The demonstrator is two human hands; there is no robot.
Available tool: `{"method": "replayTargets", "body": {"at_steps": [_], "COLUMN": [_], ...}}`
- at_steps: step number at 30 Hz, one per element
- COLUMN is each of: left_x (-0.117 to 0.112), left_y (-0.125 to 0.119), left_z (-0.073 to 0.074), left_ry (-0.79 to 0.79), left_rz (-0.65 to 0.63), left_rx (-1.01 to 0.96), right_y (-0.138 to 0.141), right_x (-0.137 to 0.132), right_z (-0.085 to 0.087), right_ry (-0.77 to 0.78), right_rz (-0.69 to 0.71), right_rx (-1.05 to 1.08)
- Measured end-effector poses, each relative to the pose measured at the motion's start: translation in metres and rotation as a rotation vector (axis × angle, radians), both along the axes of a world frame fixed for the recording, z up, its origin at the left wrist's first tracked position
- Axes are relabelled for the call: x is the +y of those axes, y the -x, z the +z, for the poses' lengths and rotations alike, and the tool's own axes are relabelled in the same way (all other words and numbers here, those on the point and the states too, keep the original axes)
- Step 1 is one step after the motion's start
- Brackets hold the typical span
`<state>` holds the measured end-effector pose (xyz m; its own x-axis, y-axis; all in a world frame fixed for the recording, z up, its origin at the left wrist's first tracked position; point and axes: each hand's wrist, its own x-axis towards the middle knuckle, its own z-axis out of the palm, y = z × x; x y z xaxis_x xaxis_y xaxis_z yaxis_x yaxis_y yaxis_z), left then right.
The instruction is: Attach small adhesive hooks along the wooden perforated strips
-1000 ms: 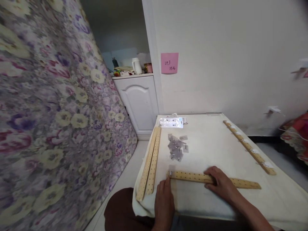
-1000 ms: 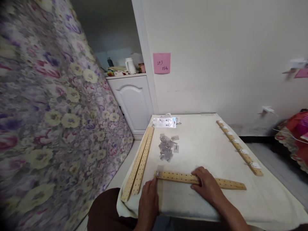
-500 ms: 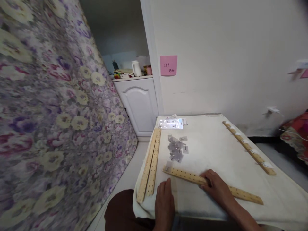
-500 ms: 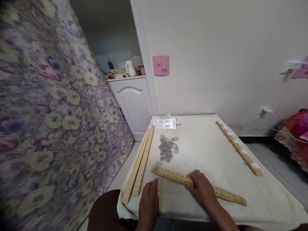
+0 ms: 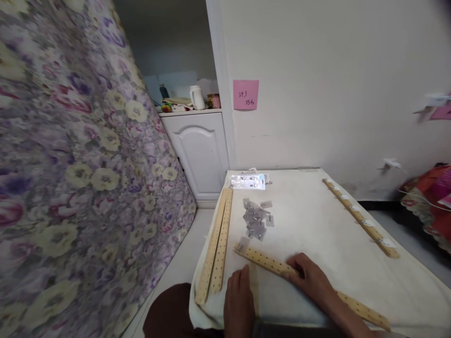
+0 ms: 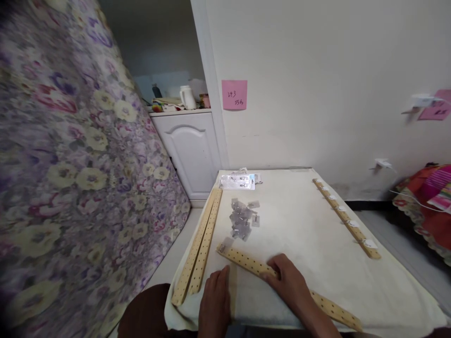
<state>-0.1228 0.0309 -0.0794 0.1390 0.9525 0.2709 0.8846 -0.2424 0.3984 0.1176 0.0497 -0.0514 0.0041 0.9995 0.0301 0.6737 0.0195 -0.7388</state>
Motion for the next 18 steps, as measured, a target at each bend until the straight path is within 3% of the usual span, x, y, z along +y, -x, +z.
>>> {"method": "replayTargets", "body": {"at_steps": [5, 10, 18], "left_x": [0.001, 0.002, 0.002], "left_y": [0.000, 0.000, 0.001], "left_z": [0.001, -0.001, -0.001], "left_ry": [0.027, 0.075, 0.096], "left_rz": [0.013, 0.020, 0.011], "left_rx": [0.021, 0.039, 0.022], "right_y": [0.012, 0.036, 0.044], "right_x": [0.058, 0.113, 0.120], "right_z": [0.003, 0.001, -0.002], "right_ry": [-0.063, 0.019, 0.071], "right_rz": [-0.013, -0.098, -0.161], "right_rx": [0.135, 0.108, 0.157]}}
